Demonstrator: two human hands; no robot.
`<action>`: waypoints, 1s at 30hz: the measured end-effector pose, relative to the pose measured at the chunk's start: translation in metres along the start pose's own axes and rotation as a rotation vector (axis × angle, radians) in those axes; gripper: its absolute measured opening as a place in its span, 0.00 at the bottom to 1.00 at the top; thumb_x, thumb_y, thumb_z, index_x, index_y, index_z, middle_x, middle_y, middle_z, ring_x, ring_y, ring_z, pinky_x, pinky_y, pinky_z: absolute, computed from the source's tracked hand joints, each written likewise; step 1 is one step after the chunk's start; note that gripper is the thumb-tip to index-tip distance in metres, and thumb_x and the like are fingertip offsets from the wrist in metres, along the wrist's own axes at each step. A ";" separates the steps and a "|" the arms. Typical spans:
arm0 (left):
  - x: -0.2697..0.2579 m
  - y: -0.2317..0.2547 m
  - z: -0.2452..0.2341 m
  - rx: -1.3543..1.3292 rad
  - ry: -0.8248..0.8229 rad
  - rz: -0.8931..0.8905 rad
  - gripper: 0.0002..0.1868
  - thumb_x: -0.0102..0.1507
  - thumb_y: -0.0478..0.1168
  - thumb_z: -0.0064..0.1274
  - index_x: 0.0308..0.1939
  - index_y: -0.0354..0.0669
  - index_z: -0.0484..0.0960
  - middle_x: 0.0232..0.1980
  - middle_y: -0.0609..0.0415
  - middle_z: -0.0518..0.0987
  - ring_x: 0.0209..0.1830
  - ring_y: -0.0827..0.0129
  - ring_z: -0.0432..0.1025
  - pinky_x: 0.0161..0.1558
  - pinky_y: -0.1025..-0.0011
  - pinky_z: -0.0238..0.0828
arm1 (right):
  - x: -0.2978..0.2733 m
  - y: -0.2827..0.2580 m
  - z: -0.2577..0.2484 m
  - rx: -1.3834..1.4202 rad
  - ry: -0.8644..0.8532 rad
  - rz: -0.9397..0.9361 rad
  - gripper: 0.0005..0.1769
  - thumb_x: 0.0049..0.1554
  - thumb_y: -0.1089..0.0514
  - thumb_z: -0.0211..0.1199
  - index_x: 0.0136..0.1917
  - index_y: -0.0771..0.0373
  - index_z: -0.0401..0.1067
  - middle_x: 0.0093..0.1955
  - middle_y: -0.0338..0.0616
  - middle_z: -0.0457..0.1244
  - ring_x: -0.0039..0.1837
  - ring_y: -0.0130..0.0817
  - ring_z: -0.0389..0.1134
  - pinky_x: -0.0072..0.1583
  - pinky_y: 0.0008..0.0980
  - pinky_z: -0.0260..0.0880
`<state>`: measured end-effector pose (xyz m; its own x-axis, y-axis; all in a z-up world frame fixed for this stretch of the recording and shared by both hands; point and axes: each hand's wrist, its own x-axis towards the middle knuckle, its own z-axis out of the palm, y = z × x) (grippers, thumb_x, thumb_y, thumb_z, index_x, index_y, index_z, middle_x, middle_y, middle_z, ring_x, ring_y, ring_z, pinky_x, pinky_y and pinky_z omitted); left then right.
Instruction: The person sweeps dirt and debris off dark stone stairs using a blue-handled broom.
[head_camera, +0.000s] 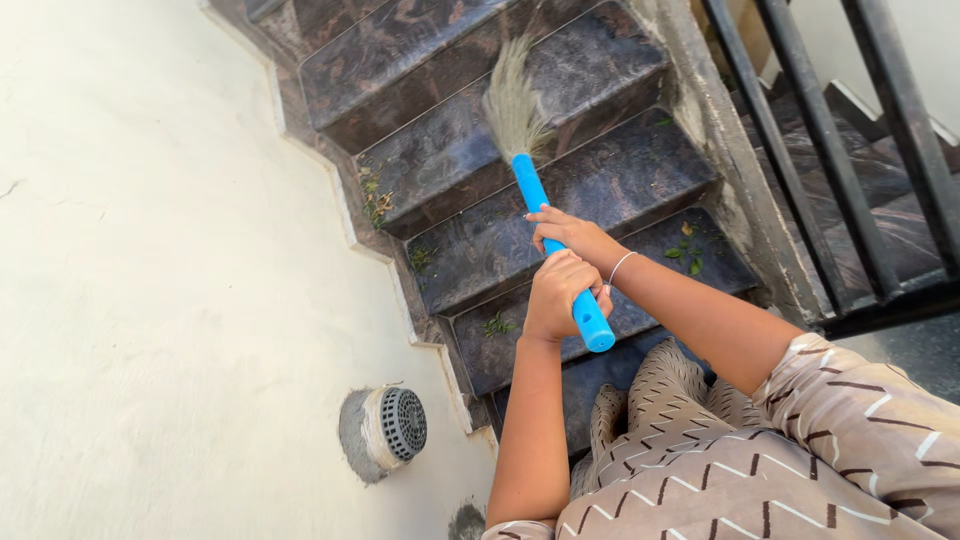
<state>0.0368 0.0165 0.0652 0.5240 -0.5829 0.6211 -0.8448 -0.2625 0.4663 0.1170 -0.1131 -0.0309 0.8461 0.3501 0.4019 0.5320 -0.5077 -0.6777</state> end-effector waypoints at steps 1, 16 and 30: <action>-0.003 0.002 -0.002 0.026 -0.008 -0.007 0.10 0.46 0.34 0.59 0.22 0.44 0.70 0.24 0.53 0.72 0.29 0.57 0.68 0.42 0.63 0.69 | 0.002 -0.006 0.003 0.027 -0.015 -0.004 0.06 0.52 0.62 0.61 0.44 0.53 0.68 0.78 0.40 0.56 0.82 0.48 0.49 0.66 0.44 0.68; 0.041 0.046 0.038 -0.002 -0.012 -0.008 0.14 0.50 0.39 0.65 0.23 0.43 0.71 0.25 0.52 0.72 0.30 0.56 0.70 0.41 0.63 0.69 | -0.036 -0.026 -0.076 -0.185 -0.079 0.146 0.08 0.53 0.56 0.59 0.48 0.48 0.68 0.75 0.32 0.58 0.77 0.39 0.56 0.70 0.74 0.49; 0.093 0.086 0.161 -0.164 -0.143 0.117 0.12 0.50 0.37 0.62 0.24 0.43 0.71 0.25 0.53 0.71 0.31 0.56 0.71 0.55 0.59 0.74 | -0.140 0.068 -0.163 -0.317 -0.012 0.352 0.10 0.52 0.57 0.58 0.49 0.48 0.68 0.79 0.31 0.54 0.70 0.40 0.62 0.70 0.69 0.53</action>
<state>-0.0043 -0.1838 0.0617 0.3934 -0.7077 0.5868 -0.8635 -0.0654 0.5000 0.0399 -0.3247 -0.0325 0.9774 0.1220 0.1727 0.1984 -0.8117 -0.5494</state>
